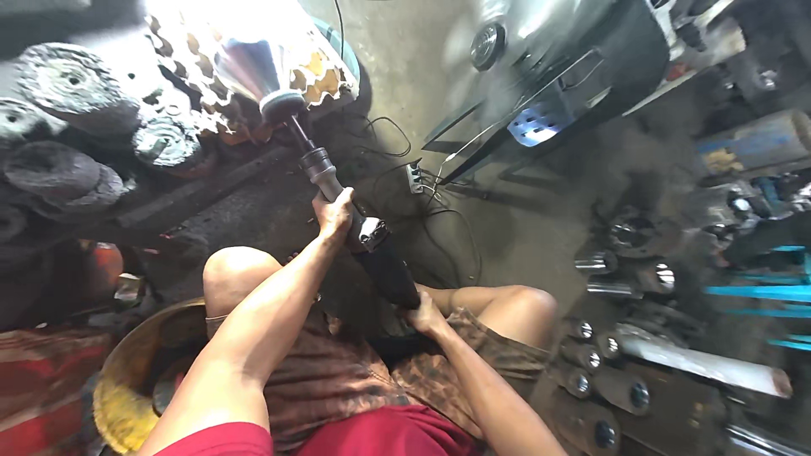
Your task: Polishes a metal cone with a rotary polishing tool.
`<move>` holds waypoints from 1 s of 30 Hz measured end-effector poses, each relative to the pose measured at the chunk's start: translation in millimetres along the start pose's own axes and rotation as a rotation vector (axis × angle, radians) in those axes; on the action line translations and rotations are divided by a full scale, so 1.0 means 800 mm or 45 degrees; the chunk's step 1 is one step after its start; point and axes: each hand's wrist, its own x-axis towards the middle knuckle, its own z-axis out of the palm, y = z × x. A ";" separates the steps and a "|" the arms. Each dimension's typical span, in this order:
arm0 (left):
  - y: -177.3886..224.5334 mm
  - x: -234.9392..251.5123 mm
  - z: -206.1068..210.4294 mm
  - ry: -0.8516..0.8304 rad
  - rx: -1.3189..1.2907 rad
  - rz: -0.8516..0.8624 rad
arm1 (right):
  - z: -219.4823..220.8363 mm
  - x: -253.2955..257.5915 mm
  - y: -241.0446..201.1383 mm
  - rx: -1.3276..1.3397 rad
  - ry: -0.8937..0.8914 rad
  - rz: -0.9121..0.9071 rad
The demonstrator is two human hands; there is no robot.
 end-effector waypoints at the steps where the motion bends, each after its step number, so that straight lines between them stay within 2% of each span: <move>1: -0.001 -0.001 -0.002 -0.003 -0.027 -0.006 | -0.001 0.001 0.001 -0.023 -0.001 -0.010; 8: 0.001 -0.005 -0.015 0.014 -0.118 -0.092 | -0.002 0.001 -0.002 -0.077 -0.004 -0.087; 14: 0.001 -0.004 -0.008 0.001 -0.138 -0.039 | -0.003 0.001 -0.001 -0.062 -0.007 -0.051; 18: 0.001 -0.001 0.003 0.008 -0.031 -0.001 | -0.005 0.002 0.003 -0.015 0.001 -0.018; 27: 0.004 0.003 0.023 0.011 0.131 -0.112 | -0.007 0.001 0.007 0.104 0.011 0.087; 30: 0.003 0.003 0.022 0.023 0.134 -0.084 | -0.007 0.002 0.008 0.103 0.007 0.080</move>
